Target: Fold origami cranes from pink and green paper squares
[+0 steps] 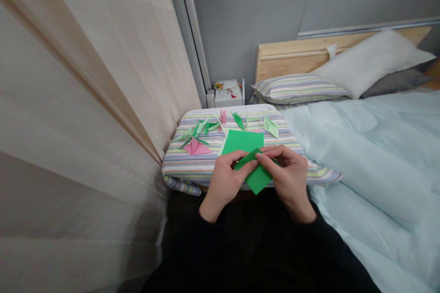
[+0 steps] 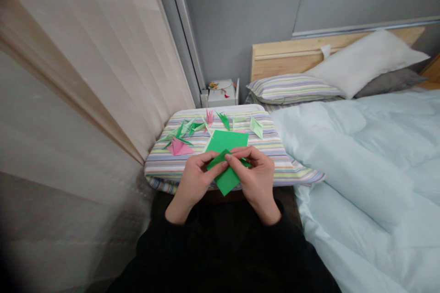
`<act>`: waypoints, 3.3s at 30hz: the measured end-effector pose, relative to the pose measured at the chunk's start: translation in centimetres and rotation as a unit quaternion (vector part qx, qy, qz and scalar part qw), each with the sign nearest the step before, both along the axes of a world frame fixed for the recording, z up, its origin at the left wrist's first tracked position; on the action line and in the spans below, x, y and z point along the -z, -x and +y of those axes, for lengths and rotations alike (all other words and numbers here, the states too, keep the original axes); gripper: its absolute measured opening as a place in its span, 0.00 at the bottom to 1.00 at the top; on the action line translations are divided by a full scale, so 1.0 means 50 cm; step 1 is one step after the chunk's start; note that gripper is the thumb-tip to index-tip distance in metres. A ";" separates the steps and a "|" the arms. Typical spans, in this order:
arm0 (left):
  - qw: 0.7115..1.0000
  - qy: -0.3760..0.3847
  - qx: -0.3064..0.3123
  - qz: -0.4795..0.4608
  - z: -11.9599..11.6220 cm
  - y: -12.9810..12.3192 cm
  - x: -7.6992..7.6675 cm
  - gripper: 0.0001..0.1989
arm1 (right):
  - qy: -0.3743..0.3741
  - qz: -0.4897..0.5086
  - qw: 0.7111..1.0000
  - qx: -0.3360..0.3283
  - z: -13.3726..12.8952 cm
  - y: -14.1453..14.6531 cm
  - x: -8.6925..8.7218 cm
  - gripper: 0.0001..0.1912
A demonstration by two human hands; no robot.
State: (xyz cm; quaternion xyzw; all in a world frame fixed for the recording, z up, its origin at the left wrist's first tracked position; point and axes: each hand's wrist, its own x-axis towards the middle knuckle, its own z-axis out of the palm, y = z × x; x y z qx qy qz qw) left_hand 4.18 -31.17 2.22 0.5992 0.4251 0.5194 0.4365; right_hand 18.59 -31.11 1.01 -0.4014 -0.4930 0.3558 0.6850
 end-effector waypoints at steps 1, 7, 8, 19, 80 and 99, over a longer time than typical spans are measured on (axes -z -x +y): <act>1.000 -0.002 0.005 0.002 0.000 -0.001 0.001 0.09 | -0.003 -0.014 1.000 -0.002 -0.001 0.000 -0.004 0.07; 1.000 -0.005 0.013 0.005 -0.004 -0.002 0.005 0.11 | -0.009 -0.031 0.999 -0.009 0.000 0.000 -0.012 0.06; 1.000 -0.007 0.014 0.008 -0.005 -0.001 0.004 0.12 | -0.007 -0.030 0.999 -0.009 0.000 0.000 -0.012 0.06; 1.000 -0.024 -0.009 0.009 -0.009 -0.004 0.001 0.14 | 0.003 -0.034 0.999 -0.033 0.005 -0.001 -0.018 0.06; 0.986 0.101 -0.010 -0.130 -0.027 -0.021 0.054 0.14 | 0.018 -0.065 0.995 -0.073 0.013 -0.044 -0.032 0.10; 0.994 -0.075 -0.068 -0.031 -0.034 -0.014 0.002 0.06 | -0.016 -0.143 0.985 -0.097 -0.013 -0.049 -0.040 0.06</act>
